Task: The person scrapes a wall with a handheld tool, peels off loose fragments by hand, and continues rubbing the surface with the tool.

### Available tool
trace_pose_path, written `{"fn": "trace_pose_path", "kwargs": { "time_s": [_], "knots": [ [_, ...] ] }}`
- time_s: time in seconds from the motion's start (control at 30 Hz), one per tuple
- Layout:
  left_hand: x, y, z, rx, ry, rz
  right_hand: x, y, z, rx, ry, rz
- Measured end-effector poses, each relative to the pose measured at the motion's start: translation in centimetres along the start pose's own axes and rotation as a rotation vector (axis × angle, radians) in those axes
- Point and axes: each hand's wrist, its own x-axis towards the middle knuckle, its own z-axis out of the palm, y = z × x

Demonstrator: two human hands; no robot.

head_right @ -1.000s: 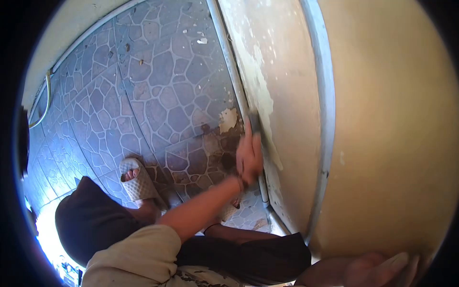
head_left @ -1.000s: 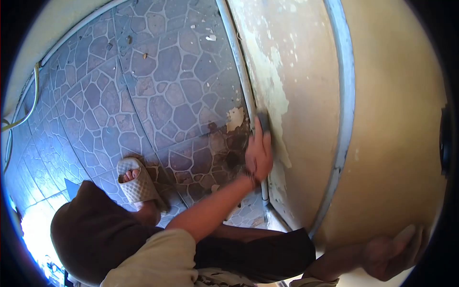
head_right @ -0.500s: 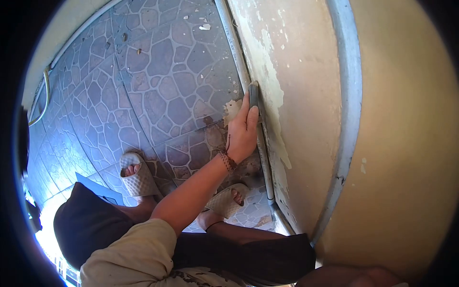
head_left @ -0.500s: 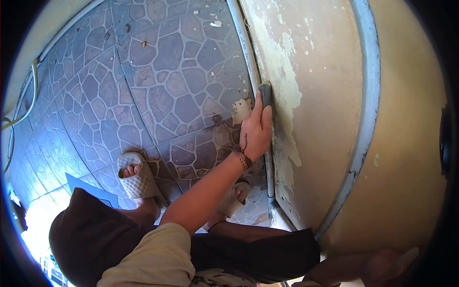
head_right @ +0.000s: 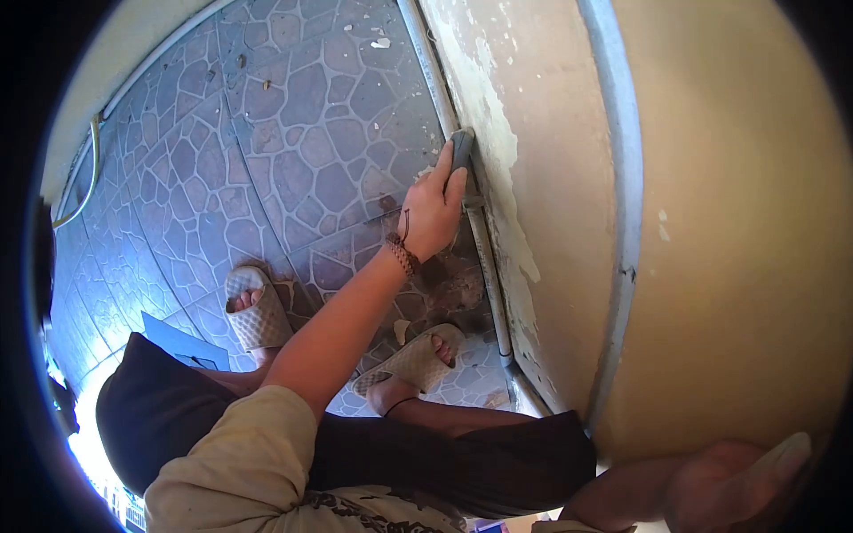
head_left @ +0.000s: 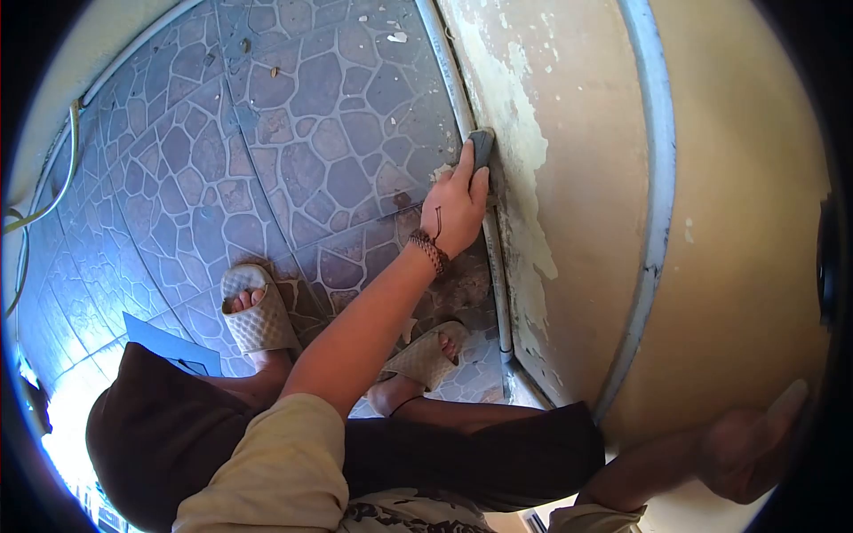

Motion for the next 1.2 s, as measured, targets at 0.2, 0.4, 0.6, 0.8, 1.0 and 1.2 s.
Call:
{"fn": "trace_pose_path", "kwargs": {
  "time_s": [0.2,0.4,0.6,0.8,1.0,1.2],
  "knots": [
    [-5.1,1.7,3.4,-0.039,0.0,-0.241,0.7,-0.2,0.2,0.128,0.018,0.02],
    [-4.5,-0.1,4.2,-0.095,0.088,-0.13,3.6,-3.1,1.6,0.943,0.141,0.36],
    [-5.1,0.5,4.3,-0.224,0.239,-0.124,4.9,-5.3,1.3,1.043,0.226,0.571],
    [0.7,0.5,0.7,-0.093,0.203,-0.091,3.5,-3.1,2.4,1.187,0.188,0.381],
    [-2.4,0.5,1.2,-0.081,0.129,-0.156,3.7,-2.5,1.5,0.947,0.085,0.328],
    [-2.0,0.8,1.2,-0.119,0.159,-0.212,2.9,-3.6,1.3,0.815,0.059,0.371]
  ]
}}
